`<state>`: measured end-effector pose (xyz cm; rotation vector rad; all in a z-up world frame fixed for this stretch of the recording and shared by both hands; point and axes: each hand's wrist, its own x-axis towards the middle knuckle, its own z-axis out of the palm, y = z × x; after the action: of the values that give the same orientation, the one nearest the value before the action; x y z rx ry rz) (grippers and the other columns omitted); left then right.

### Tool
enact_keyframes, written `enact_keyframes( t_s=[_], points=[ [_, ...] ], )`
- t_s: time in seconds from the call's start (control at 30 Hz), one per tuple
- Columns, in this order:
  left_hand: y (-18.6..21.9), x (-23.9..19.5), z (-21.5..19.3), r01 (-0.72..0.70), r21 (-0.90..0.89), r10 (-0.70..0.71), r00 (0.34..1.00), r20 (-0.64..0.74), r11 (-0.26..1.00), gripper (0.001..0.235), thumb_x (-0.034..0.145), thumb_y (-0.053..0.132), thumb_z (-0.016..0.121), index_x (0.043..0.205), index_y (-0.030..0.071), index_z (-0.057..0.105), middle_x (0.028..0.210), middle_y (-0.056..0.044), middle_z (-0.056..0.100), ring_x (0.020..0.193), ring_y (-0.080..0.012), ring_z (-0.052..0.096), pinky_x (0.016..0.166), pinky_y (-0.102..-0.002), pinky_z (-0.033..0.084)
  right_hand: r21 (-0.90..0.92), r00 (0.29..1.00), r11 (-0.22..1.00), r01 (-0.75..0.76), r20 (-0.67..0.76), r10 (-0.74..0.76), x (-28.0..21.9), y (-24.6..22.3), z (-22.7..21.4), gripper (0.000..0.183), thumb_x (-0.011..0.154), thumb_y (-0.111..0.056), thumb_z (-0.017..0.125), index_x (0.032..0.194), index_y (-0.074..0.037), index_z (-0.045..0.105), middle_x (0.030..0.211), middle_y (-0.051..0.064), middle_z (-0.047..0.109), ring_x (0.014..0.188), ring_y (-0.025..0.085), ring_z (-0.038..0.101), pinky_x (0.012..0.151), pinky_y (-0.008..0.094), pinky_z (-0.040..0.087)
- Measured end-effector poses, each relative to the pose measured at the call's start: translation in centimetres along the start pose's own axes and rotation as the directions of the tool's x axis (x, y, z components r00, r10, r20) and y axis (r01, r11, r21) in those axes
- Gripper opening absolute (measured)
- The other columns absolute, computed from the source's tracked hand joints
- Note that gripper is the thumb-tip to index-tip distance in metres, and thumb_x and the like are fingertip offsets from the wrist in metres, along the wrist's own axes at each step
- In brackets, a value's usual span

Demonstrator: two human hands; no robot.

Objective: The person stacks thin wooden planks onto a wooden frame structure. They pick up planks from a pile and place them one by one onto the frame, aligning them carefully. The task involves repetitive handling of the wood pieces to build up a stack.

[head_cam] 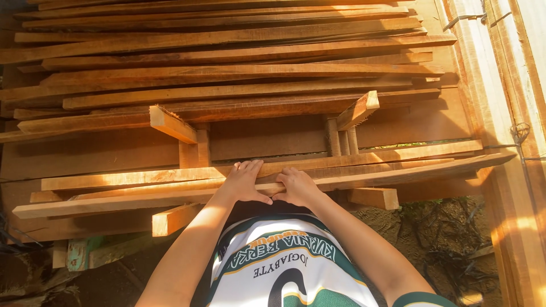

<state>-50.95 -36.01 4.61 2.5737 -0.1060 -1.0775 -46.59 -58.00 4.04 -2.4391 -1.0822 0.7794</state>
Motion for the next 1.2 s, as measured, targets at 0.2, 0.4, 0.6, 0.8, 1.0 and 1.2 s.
enact_keyframes(
  t_s=[0.2,0.4,0.6,0.8,1.0,1.2],
  points=[
    [0.0,0.2,-0.3,0.006,-0.004,-0.005,0.999,0.033,1.0,0.142,0.057,0.088,0.071,0.165,0.011,0.018,0.169,-0.006,0.029,0.156,-0.0259,0.024,0.127,-0.048,0.014,-0.336,0.977,0.941,0.035,-0.186,-0.103,-1.1,-0.2,2.9,0.033,0.082,-0.04,0.074,0.098,-0.018,0.055,0.094,0.001,0.06,0.101,0.023,0.066,0.079,0.035,0.052],
    [0.0,0.1,-0.4,-0.005,0.007,0.005,1.0,0.03,1.0,0.142,0.057,0.087,0.072,0.165,0.011,0.019,0.169,-0.006,0.03,0.156,-0.0266,0.024,0.127,-0.048,0.014,-0.325,0.91,0.944,0.061,-0.371,-0.186,-1.3,0.2,4.2,0.04,0.076,-0.039,0.078,0.104,-0.019,0.057,0.092,-0.001,0.062,0.1,0.02,0.062,0.085,0.034,0.042],
    [-0.2,0.2,-0.1,0.002,0.012,-0.002,0.999,0.034,1.0,0.146,0.054,0.09,0.072,0.165,0.011,0.017,0.17,-0.006,0.027,0.157,-0.0262,0.021,0.128,-0.048,0.012,-0.124,0.922,0.991,0.048,-0.377,-0.091,-1.7,-2.1,2.5,0.042,0.093,-0.048,0.069,0.121,-0.017,0.07,0.105,0.003,0.063,0.108,0.022,0.058,0.092,0.036,0.039],
    [-0.3,0.3,-0.1,-0.013,0.017,0.013,1.0,0.026,1.0,0.144,0.056,0.087,0.074,0.165,0.012,0.017,0.169,-0.005,0.028,0.156,-0.0256,0.023,0.126,-0.048,0.014,-0.181,0.886,0.975,0.129,-0.421,-0.196,-0.6,0.3,4.1,0.043,0.087,-0.043,0.075,0.12,-0.017,0.068,0.113,0.004,0.06,0.108,0.023,0.058,0.093,0.035,0.043],
    [0.2,-0.2,-0.6,-0.01,0.049,0.008,0.999,0.037,0.999,0.144,0.056,0.089,0.072,0.165,0.01,0.018,0.168,-0.007,0.029,0.155,-0.0257,0.025,0.125,-0.047,0.016,-0.128,0.932,0.972,0.195,-0.284,-0.225,-1.1,-0.2,2.6,0.043,0.086,-0.038,0.075,0.123,-0.017,0.066,0.116,0.002,0.06,0.108,0.022,0.057,0.088,0.034,0.043],
    [0.6,-0.6,-1.8,0.012,-0.023,-0.011,0.999,0.042,1.0,0.129,0.068,0.093,0.056,0.164,0.012,0.023,0.167,-0.006,0.032,0.155,-0.0249,0.027,0.125,-0.044,0.018,-0.19,0.923,0.968,0.162,-0.319,-0.217,-0.8,0.1,3.9,0.048,0.083,-0.04,0.074,0.124,-0.016,0.064,0.117,0.002,0.059,0.111,0.022,0.056,0.086,0.035,0.043]
  ],
)
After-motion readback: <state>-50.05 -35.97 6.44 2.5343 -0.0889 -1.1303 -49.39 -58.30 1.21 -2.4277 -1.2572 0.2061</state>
